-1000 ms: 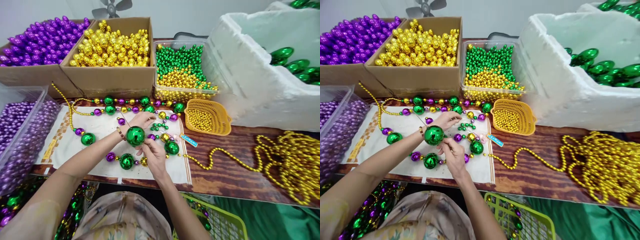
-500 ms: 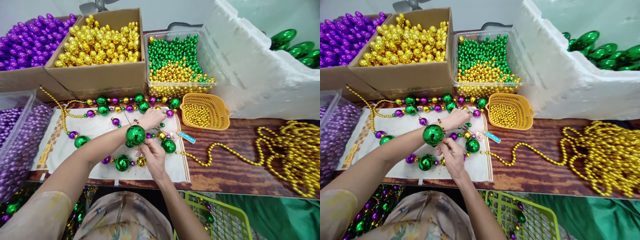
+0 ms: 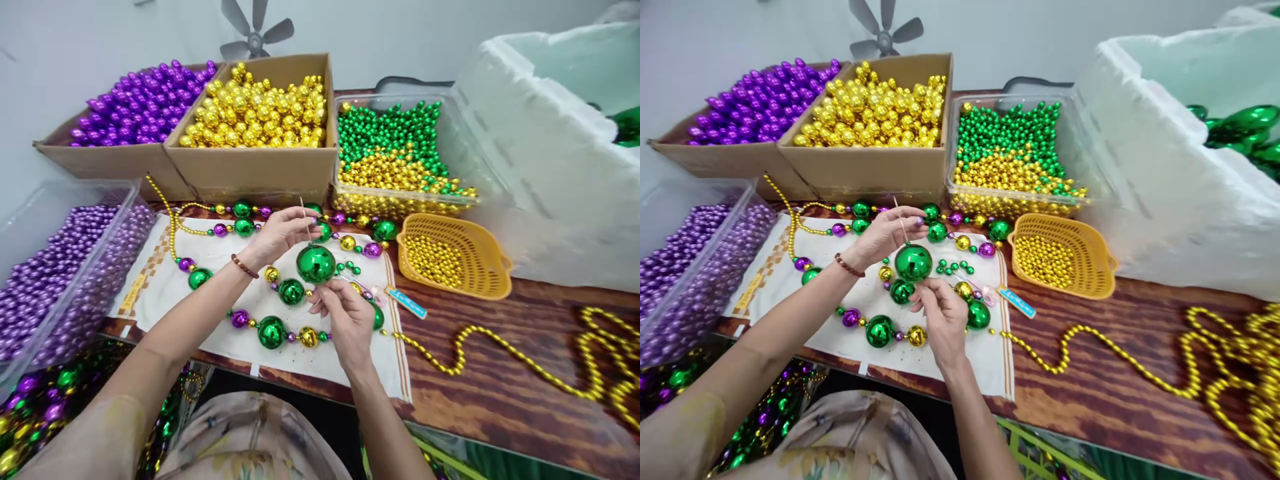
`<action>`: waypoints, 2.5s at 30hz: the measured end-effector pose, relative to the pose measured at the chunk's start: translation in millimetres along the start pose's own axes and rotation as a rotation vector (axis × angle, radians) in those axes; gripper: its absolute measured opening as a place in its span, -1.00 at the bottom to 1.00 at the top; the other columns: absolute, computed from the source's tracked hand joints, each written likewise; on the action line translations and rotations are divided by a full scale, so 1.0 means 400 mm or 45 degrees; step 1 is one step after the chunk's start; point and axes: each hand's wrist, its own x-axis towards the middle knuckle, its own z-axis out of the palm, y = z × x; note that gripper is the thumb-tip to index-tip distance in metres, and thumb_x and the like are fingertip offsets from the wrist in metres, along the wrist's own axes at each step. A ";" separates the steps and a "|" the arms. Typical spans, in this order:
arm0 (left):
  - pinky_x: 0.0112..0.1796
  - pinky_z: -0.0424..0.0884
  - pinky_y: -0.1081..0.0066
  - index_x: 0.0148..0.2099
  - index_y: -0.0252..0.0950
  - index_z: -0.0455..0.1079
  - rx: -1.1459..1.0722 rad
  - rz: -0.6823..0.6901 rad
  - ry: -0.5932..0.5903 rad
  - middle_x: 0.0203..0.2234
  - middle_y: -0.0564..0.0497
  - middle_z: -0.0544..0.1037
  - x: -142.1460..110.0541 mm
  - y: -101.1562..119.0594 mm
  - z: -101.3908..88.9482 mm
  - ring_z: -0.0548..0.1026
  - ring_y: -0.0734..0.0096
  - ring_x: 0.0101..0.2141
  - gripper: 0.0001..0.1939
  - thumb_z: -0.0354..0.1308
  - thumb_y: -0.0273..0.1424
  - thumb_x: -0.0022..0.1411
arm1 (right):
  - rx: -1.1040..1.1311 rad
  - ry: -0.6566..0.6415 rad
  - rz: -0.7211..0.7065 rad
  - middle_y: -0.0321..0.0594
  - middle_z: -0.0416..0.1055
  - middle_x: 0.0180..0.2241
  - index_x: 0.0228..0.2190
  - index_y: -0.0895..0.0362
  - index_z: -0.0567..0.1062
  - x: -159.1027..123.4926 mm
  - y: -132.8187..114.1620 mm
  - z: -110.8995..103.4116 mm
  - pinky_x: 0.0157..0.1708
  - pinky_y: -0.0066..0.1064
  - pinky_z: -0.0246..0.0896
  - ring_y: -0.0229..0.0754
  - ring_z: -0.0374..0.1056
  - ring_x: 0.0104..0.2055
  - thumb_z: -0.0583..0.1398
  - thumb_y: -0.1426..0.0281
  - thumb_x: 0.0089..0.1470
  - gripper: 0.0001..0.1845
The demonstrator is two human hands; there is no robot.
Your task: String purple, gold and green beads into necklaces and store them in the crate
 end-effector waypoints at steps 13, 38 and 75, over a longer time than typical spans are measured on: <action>-0.07 0.56 0.39 -0.15 -0.33 0.56 -0.618 0.043 0.239 -0.35 -0.01 0.59 -0.157 0.081 -0.083 0.60 0.50 -0.29 -0.79 0.07 -0.50 0.44 | -0.262 -0.148 -0.044 -0.34 0.43 -0.59 -0.48 0.12 0.50 -0.005 -0.026 0.019 -0.57 -0.53 0.26 -0.32 0.36 -0.60 0.23 0.35 0.20 -0.79; -0.12 0.54 0.35 -0.23 -0.27 0.53 -0.275 0.140 0.198 -0.39 0.04 0.56 -0.168 0.097 -0.079 0.59 0.47 -0.33 -0.84 0.23 -0.30 0.35 | -0.166 -0.150 0.081 -0.32 0.43 -0.59 -0.48 0.13 0.49 0.027 -0.068 0.087 -0.59 -0.50 0.25 -0.32 0.32 -0.62 0.24 0.27 0.15 -0.77; -0.45 0.19 0.58 -0.60 -0.37 0.42 1.002 0.602 -0.366 -0.65 0.09 0.37 -0.002 0.379 0.001 0.35 0.59 -0.53 -0.68 0.12 -0.67 0.19 | 0.183 -0.069 -0.487 -0.29 0.57 -0.34 -0.33 0.07 0.48 0.428 -0.258 0.120 -0.60 -0.56 0.15 -0.39 0.46 -0.49 0.26 0.41 0.19 -0.96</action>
